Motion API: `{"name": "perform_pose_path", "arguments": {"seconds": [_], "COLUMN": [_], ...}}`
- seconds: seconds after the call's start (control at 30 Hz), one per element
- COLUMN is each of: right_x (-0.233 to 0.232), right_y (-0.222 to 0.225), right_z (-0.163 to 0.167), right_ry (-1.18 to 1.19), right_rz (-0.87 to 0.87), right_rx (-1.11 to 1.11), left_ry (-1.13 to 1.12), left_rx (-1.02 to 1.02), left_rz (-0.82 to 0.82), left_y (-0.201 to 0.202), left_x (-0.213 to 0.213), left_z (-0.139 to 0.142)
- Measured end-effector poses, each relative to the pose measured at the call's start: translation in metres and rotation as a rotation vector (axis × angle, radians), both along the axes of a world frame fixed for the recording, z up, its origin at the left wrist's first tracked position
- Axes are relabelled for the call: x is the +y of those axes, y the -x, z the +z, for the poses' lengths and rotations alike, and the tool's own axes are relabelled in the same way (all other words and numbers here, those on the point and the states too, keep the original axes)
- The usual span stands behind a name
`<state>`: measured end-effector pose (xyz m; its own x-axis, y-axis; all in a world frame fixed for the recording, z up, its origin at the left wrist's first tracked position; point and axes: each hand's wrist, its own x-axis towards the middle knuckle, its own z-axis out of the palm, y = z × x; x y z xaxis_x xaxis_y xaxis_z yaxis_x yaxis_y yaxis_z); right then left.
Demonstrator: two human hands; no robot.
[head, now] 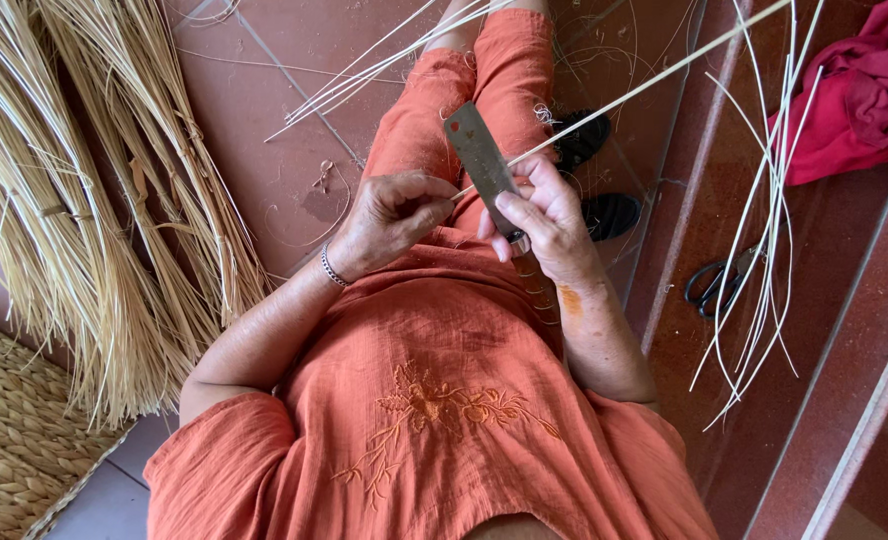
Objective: The person sits on the floor and uses a small knife to split thin stalks lengthwise, working one stalk at a time and setting split halves aside. They then gather the split stalks into a bundle and align the bundle by hand.
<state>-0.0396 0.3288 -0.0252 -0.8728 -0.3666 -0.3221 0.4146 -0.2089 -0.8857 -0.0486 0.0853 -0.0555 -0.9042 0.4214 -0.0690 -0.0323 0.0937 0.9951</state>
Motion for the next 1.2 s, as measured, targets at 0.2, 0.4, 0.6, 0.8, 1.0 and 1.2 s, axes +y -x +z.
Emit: {"name": "perform_pose_path", "arguments": {"seconds": [0.2, 0.4, 0.6, 0.8, 1.0, 1.2], "right_x": [0.011, -0.001, -0.016, -0.020, -0.012, -0.002], "right_y": [0.004, 0.001, -0.004, -0.008, -0.007, -0.003], "right_z": [0.004, 0.011, 0.013, 0.012, 0.011, 0.008], "right_ry": [0.115, 0.077, 0.062, 0.033, -0.003, -0.013], "right_rz": [-0.086, 0.024, 0.099, 0.072, -0.037, -0.084], "right_rx": [0.051, 0.005, -0.010, 0.017, 0.093, 0.123], "left_ry": [-0.053, 0.038, -0.139, -0.140, -0.053, 0.060], "left_rx": [-0.016, 0.183, 0.029, 0.021, 0.072, -0.006], "left_rz": [0.040, 0.069, -0.003, -0.024, -0.015, -0.047], "left_y": [-0.007, -0.003, -0.004, -0.009, -0.014, -0.018], "left_x": [-0.003, -0.002, -0.001, -0.006, -0.012, -0.021], "left_z": [0.003, 0.008, 0.015, 0.021, 0.021, 0.019]}}
